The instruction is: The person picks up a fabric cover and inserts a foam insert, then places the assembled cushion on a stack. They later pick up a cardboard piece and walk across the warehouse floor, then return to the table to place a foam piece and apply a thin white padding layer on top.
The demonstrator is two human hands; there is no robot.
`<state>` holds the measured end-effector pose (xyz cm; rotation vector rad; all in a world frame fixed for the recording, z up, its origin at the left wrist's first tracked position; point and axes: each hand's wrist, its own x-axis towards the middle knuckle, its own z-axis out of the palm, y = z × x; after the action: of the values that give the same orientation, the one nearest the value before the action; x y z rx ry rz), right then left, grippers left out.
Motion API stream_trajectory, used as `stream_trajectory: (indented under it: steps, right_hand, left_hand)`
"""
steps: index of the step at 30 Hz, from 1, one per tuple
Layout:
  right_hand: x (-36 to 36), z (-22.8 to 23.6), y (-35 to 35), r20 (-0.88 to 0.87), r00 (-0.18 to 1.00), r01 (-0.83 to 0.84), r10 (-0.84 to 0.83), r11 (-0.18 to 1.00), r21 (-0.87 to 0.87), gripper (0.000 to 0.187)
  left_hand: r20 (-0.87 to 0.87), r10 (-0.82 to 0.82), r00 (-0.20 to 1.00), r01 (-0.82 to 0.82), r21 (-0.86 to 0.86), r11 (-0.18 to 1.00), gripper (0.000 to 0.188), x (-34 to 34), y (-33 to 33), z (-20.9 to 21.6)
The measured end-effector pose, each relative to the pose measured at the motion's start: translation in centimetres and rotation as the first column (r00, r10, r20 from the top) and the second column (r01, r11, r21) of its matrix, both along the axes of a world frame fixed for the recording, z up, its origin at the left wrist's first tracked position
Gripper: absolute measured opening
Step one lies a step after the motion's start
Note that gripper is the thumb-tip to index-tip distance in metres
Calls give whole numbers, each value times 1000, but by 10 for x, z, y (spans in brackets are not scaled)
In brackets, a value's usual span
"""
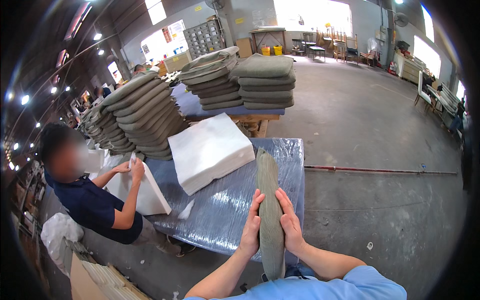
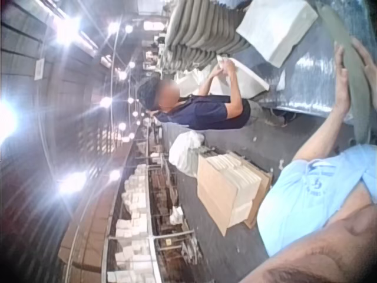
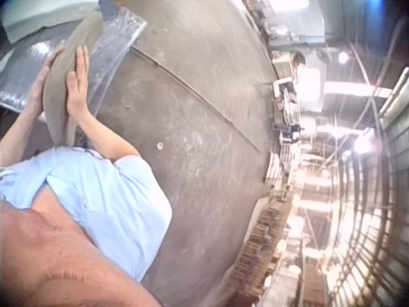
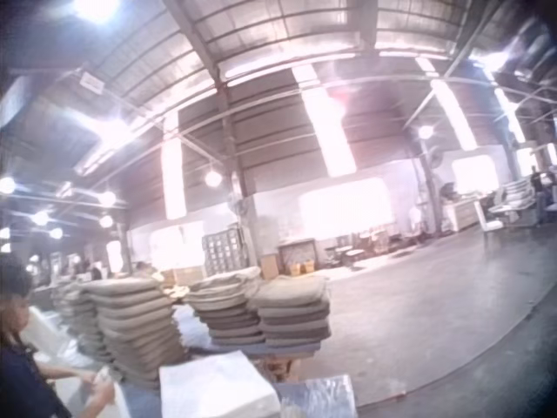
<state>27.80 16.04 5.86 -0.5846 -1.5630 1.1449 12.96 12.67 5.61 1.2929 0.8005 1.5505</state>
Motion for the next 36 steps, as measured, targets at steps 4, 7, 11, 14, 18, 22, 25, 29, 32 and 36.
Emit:
stream_trajectory:
  steps: [4, 7, 11, 14, 18, 22, 25, 29, 32, 36]
  right_hand:
    - [9, -7, -4, -7, 999, 51, -51, 997, 50, 60]
    - [6, -28, 34, 94, 994, 59, -57, 998, -19, 55]
    - [-25, -60, 167, 200, 946, 291, -256, 942, -168, 53]
    - [-6, -74, 245, 1, 976, 198, -219, 881, -430, 61]
    - [-23, -79, 255, -67, 997, -74, 41, 774, -629, 60]
    - [-33, -66, 250, 84, 988, 150, -127, 902, -405, 61]
    - [-42, -48, 251, 173, 977, 180, -126, 923, -340, 56]
    - [-41, -34, 252, 379, 922, 221, -77, 908, -355, 50]
    - [-29, -39, 257, 407, 904, 260, -133, 925, -276, 52]
    - [-44, -30, 254, 294, 898, 387, -328, 906, -172, 58]
  left_hand:
    - [57, -12, 998, 16, -73, 997, 52, 1, 17, 2]
    - [80, 27, 996, -16, -137, 990, 31, -9, 36, 3]
    - [-158, 68, 985, -82, -86, 993, 11, 7, 46, 5]
    - [-329, 69, 942, -39, 98, 994, 10, 33, 51, 8]
    - [-321, 150, 935, -148, 32, 988, 21, 15, 70, -13]
    - [-123, 259, 958, -284, -284, 916, 48, -17, 168, -34]
    - [14, 136, 991, -119, -402, 908, 53, -31, 206, -38]
    - [100, 94, 991, -30, -510, 860, 43, -31, 221, -46]
    - [113, 132, 985, -60, -491, 869, 41, -16, 222, -41]
    - [62, 95, 994, -59, -429, 902, 37, -18, 220, -34]
